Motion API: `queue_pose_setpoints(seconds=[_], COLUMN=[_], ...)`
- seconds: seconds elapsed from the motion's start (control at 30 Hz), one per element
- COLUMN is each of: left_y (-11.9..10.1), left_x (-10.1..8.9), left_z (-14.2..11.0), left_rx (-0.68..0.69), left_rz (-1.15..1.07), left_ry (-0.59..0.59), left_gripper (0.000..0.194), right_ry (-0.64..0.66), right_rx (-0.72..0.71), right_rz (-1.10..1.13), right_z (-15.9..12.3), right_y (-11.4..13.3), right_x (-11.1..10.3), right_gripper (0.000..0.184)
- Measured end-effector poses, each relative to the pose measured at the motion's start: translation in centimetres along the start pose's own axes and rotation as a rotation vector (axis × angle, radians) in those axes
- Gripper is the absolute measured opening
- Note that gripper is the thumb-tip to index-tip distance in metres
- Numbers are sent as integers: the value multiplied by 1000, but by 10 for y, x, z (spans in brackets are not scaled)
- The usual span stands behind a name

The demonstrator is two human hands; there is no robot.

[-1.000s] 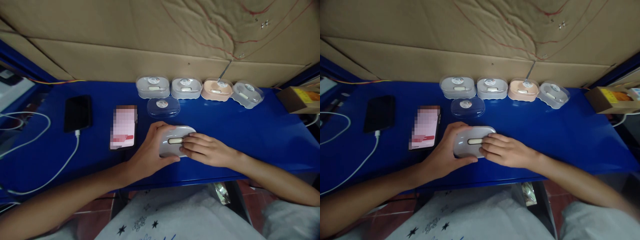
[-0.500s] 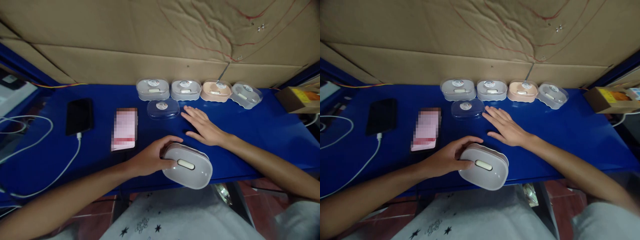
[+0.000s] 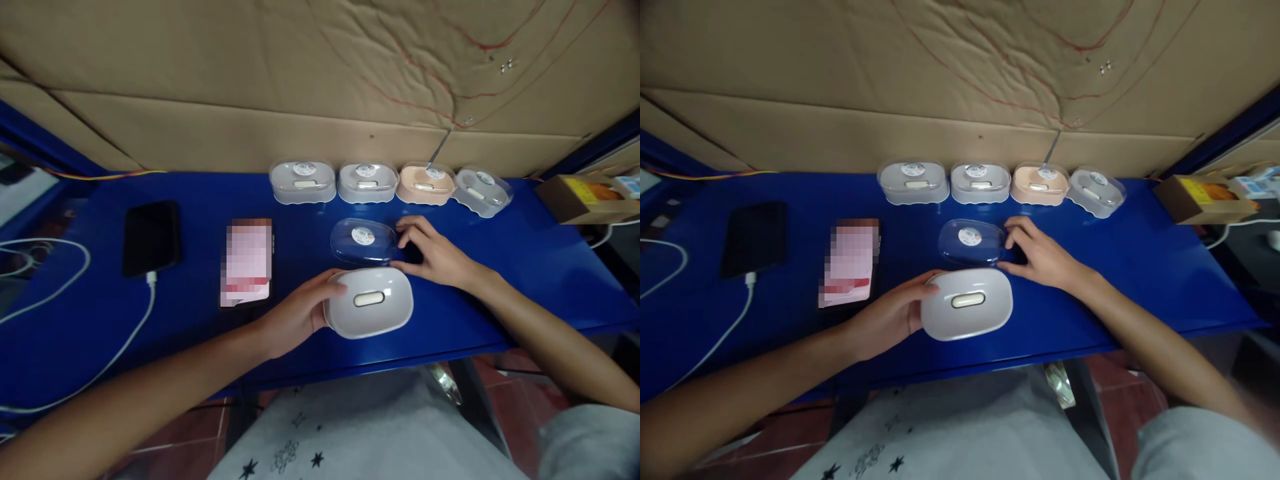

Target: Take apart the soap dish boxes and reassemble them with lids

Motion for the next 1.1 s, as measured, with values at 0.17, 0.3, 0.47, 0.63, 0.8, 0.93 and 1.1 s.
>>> queue_pose_setpoints(seconds=[0.17,0.3,0.47,0.63,0.8,0.93,1.1], left_y=[-3,-2,-2,-1,0,0,-2], left_x=[-2,2,-2,-4,-4,-3,-1], left_z=[1,-2,-3,-1,2,4,5], left_rx=[27,-9,-4,-24,-10,3,33], left_rz=[-18,77,75,22,-29,-77,-100], left_ry=[-18,18,-23,-9,19,-18,-34], left_gripper=[33,45,46,37,37,37,42], right_ry=[-68,39,24,-17,-130,45,75], right_rx=[9,-14,5,10,-62,-227,-277], right_rz=[-64,-91,-108,-52,41,18,-21], right_z=[-2,6,4,-3,-8,-11,-13], right_y=[-1,11,11,-2,11,47,64], right_x=[0,19,14,0,-12,1,9], right_gripper=[57,73,77,79,80,84,86])
Point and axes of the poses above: each hand's wrist, its own z-axis towards the middle knuckle, its own x-axis out of the palm, y = z × x, the point moved 4 cm from there along z, towards the middle knuckle, and after that the axes turned 6 degrees about z, right-handed, at the moved point
